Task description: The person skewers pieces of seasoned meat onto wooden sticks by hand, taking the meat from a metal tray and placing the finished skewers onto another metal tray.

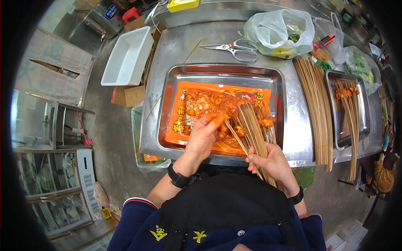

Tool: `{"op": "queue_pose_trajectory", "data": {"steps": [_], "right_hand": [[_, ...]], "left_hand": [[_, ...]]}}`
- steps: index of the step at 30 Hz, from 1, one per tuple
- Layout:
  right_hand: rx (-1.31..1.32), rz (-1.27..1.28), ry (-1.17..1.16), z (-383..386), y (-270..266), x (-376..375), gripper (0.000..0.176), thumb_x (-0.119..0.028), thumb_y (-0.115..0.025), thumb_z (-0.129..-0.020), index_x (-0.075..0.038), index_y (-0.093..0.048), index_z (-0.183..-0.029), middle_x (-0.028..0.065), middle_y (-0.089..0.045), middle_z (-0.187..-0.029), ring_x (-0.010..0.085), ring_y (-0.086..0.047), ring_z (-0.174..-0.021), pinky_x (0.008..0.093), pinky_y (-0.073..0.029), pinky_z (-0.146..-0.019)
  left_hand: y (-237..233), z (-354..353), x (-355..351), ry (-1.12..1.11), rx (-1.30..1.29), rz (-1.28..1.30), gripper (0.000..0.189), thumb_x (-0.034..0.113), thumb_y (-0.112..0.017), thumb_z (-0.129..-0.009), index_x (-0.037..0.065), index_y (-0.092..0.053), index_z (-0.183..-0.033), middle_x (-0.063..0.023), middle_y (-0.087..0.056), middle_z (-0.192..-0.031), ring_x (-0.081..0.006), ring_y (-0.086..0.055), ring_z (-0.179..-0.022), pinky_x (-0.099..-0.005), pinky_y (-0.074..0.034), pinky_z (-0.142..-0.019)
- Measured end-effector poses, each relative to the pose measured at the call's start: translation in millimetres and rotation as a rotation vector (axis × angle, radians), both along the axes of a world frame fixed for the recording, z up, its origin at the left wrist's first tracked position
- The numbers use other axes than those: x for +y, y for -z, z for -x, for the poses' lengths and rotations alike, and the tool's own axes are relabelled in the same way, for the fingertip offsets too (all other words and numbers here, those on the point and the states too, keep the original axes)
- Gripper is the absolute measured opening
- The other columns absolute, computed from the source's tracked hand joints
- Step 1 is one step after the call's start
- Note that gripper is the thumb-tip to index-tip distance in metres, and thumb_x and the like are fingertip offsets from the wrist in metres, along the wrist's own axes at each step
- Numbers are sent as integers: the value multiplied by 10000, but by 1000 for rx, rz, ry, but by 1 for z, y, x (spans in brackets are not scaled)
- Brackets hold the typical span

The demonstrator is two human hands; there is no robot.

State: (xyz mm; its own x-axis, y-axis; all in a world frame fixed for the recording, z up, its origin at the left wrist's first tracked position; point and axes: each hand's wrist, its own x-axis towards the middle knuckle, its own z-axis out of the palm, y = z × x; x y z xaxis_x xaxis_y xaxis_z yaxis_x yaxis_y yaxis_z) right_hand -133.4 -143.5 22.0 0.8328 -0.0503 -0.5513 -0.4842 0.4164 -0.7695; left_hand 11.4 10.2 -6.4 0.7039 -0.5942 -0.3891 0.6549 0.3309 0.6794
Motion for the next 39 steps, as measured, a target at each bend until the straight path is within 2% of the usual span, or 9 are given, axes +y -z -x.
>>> {"op": "queue_pose_trajectory", "data": {"steps": [2, 9, 11, 21, 23, 24, 26, 31, 39], "right_hand": [[-10, -6, -9, -1, 1, 1, 115, -39, -549, -815, 17, -510, -908, 78, -579, -765, 104, -584, -602, 218, -491, -526], [7, 19, -5, 0, 1, 1, 109, -24, -567, -806, 1, -509, -895, 88, -575, -744, 117, -578, -579, 234, -487, -504], [9, 7, -9, 0, 1, 1, 111, -23, -566, -805, 1, -508, -896, 88, -575, -746, 117, -577, -578, 234, -487, -504], [24, 26, -6, 0, -1, 1, 122, -44, -567, -801, 14, -518, -896, 68, -582, -749, 104, -587, -607, 216, -492, -530], [24, 27, 15, 2, -1, 1, 121, -44, -566, -801, 14, -520, -896, 67, -582, -745, 105, -588, -609, 216, -492, -529], [22, 31, 19, 1, -1, 1, 117, -43, -567, -801, 13, -522, -893, 67, -581, -743, 104, -590, -611, 215, -493, -530], [20, 33, 12, 1, -1, 3, 113, -43, -567, -800, 13, -525, -889, 66, -581, -741, 104, -591, -614, 215, -493, -531], [16, 34, -11, 0, 0, 4, 116, -22, -583, -795, 2, -517, -889, 83, -579, -752, 120, -591, -599, 228, -506, -531], [37, 47, -8, 0, -2, 5, 128, -23, -593, -788, 2, -517, -888, 83, -579, -740, 118, -588, -590, 225, -502, -523]], "left_hand": [[2, -1, 3, 137, -89, -68, 240, 104, -523, -847, 16, -530, -1071, -68, -578, -1054, -136, -549, -948, -263, -443, -789], [0, 2, -6, -3, -82, 11, 235, 64, -511, -840, 28, -523, -1072, -44, -583, -1007, -131, -547, -900, -268, -435, -771], [-1, 2, -7, -72, -115, -6, 158, 102, -511, -857, 34, -541, -997, -15, -571, -873, -86, -500, -701, -225, -408, -619], [-5, 2, -4, -153, -73, -67, 205, 121, -497, -871, 27, -518, -1052, -52, -578, -980, -116, -554, -850, -229, -443, -694], [-9, 1, -3, -174, -364, -253, 228, 133, -530, -852, 47, -533, -1063, -41, -585, -960, -103, -571, -825, -217, -434, -605], [-10, 1, -1, -167, -365, -256, 228, 133, -530, -852, 47, -533, -1063, -41, -585, -960, -103, -571, -825, -217, -434, -605], [-13, 3, 3, 108, -372, -377, 215, 130, -547, -843, 25, -552, -1031, -41, -601, -901, -106, -591, -808, -203, -432, -574], [-13, 6, -7, 56, -332, -217, 201, 80, -536, -841, -18, -554, -1016, -64, -616, -949, -97, -585, -811, -219, -471, -684], [-7, 7, -9, -41, -231, -132, 156, 100, -527, -844, -3, -578, -950, -35, -612, -793, -69, -516, -625, -197, -413, -564]]}}
